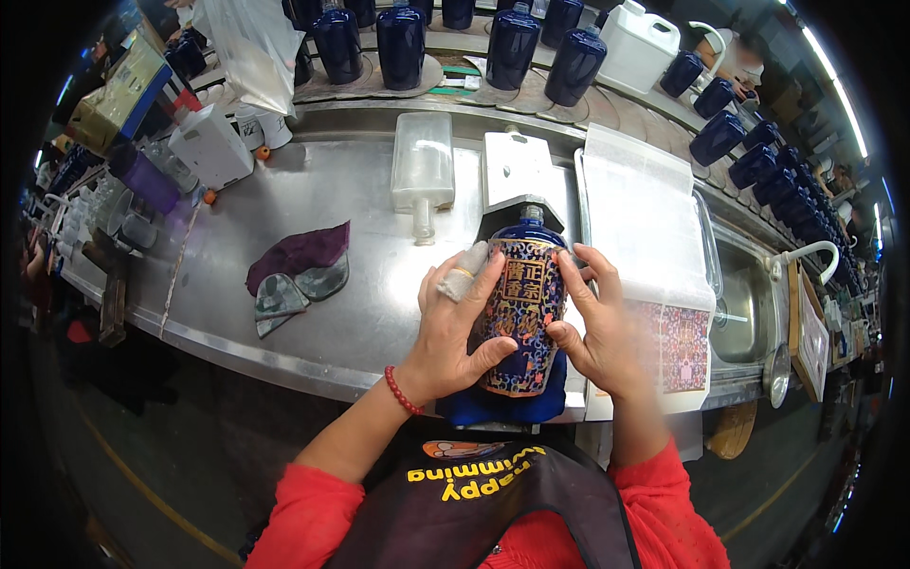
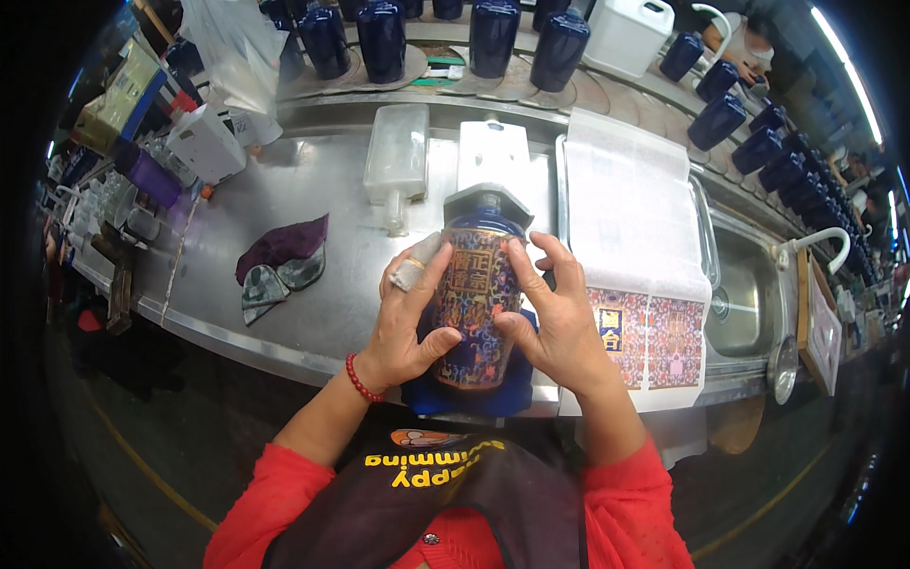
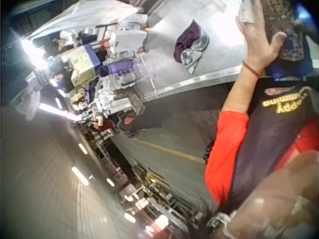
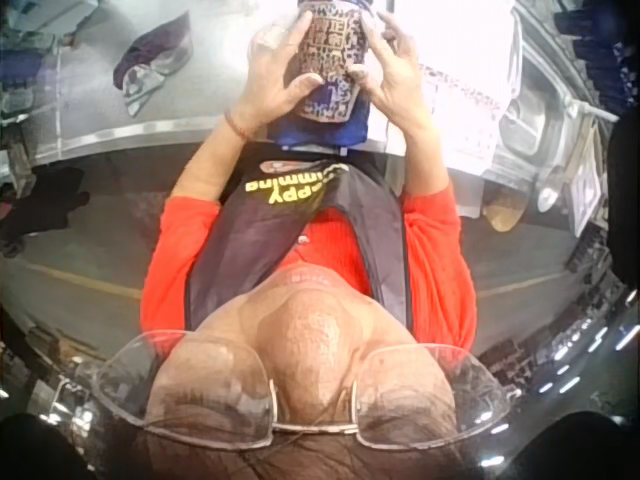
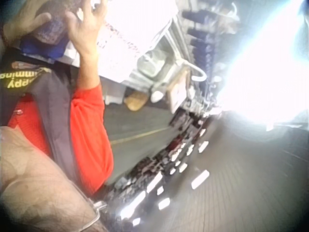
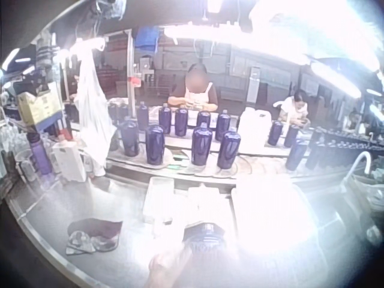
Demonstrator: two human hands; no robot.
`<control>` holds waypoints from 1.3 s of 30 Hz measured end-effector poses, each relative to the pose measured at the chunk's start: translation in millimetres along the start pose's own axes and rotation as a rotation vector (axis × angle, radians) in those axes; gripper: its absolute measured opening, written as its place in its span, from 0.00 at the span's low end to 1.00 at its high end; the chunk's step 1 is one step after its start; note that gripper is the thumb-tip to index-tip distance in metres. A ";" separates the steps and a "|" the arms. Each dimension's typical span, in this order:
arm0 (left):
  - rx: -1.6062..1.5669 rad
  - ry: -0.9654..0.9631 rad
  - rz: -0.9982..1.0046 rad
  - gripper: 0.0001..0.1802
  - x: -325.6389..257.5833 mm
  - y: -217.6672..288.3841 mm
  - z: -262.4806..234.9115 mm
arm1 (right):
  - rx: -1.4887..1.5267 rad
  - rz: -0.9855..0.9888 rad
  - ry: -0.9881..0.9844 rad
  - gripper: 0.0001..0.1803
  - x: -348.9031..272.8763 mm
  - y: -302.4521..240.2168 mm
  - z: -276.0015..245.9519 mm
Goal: The person applies small decorative stickers to a blue cylindrical container, smoothing each sticker with fingers and a small tool. The container is rotated to access different areas while the person works at a stainless steel workstation.
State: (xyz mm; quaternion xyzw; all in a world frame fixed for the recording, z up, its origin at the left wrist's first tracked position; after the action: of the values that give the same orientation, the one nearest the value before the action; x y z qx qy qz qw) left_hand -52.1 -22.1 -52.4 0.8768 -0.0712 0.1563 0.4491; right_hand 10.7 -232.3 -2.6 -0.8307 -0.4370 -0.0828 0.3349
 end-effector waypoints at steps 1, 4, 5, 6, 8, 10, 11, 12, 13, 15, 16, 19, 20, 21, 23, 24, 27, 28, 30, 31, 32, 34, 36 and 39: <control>0.001 -0.004 -0.006 0.52 2.8 -1.1 -0.9 | 0.032 0.040 -0.030 0.41 0.9 1.9 0.0; -0.003 -0.077 -0.013 0.57 7.0 -4.5 -2.9 | 0.024 0.048 -0.030 0.43 1.9 3.1 -1.2; -0.026 -0.050 -0.015 0.57 4.9 -3.8 -3.3 | 0.030 0.039 -0.021 0.43 0.8 2.2 -1.8; -0.049 -0.024 -0.018 0.57 1.7 -2.9 -3.6 | 0.033 0.045 -0.021 0.43 -0.4 2.1 -1.7; -0.052 -0.017 -0.020 0.57 -3.7 -2.4 -2.1 | 0.054 0.060 -0.035 0.44 -2.1 2.3 -0.5; -0.013 -0.045 -0.010 0.58 -7.5 -2.5 0.3 | 0.093 0.081 -0.061 0.44 -3.3 3.0 1.5; -0.035 -0.062 -0.027 0.59 -7.9 -3.6 1.6 | 0.098 0.085 -0.069 0.45 -3.5 4.0 1.6; -0.056 -0.067 -0.034 0.60 -8.1 -4.8 1.8 | 0.103 0.088 -0.077 0.45 -3.8 4.9 1.8; -0.076 -0.073 -0.041 0.62 -8.9 -5.5 1.7 | 0.108 0.092 -0.083 0.46 -4.7 6.0 1.5; -0.070 -0.088 -0.007 0.65 -14.7 -5.0 -1.8 | 0.170 0.103 -0.054 0.47 -7.4 8.7 0.6; -0.070 -0.087 0.026 0.67 -18.8 -4.0 -4.3 | 0.203 0.112 -0.041 0.48 -9.4 10.3 0.7; 0.280 -0.146 0.060 0.73 -33.2 -2.2 -5.8 | 0.128 0.082 -0.072 0.56 -17.4 12.5 4.2; 0.313 -0.125 0.007 0.73 -35.2 -2.7 -5.4 | 0.166 0.071 -0.080 0.55 -19.7 13.1 6.6; 0.352 -0.065 0.052 0.71 -37.8 -0.2 -7.7 | 0.190 0.100 -0.081 0.55 -23.1 14.0 9.0; 0.418 0.044 0.093 0.64 -39.3 4.8 -11.2 | 0.234 0.137 -0.076 0.54 -27.9 15.1 13.3; 0.447 0.057 0.136 0.63 -39.9 8.8 -12.3 | 0.254 0.124 -0.062 0.54 -29.5 14.5 14.8; 0.518 0.037 0.175 0.59 -37.7 18.1 -15.1 | 0.300 0.064 -0.019 0.44 -32.2 11.2 16.4; 0.460 0.017 0.152 0.57 -36.4 20.1 -16.1 | 0.304 0.047 -0.025 0.44 -32.9 9.8 16.8; 0.345 -0.019 0.112 0.54 -32.6 21.7 -16.7 | 0.282 -0.004 -0.021 0.44 -33.0 8.4 17.7; 0.313 -0.015 0.110 0.52 -30.5 22.0 -16.7 | 0.293 -0.006 -0.015 0.44 -33.5 8.6 18.3; 0.281 -0.011 0.106 0.51 -28.5 21.9 -16.2 | 0.286 -0.020 -0.016 0.45 -34.1 8.6 19.0; 0.223 -0.001 0.090 0.48 -25.6 21.4 -15.3 | 0.276 -0.050 -0.014 0.46 -35.9 9.1 20.3; 0.278 -0.040 0.079 0.47 -24.7 21.6 -12.5 | 0.283 -0.051 -0.033 0.48 -38.4 10.5 22.1; 0.297 -0.074 0.075 0.47 -22.7 21.6 -11.9 | 0.278 -0.057 -0.041 0.51 -40.7 14.1 22.0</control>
State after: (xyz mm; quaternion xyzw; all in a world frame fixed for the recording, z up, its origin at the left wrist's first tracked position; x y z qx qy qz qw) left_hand -81.7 -25.4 -37.1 0.9355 -0.0963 0.1491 0.3054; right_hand -6.2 -251.3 -43.7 -0.7649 -0.4746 -0.0137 0.4353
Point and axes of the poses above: each hand's wrist, its own x-axis towards the middle knuckle, its own z-axis out of the palm, y = z × x, the point moved 3 cm from there along x, towards the middle knuckle, and after that the axes turned 10 degrees about -z, right-handed, at the moved point
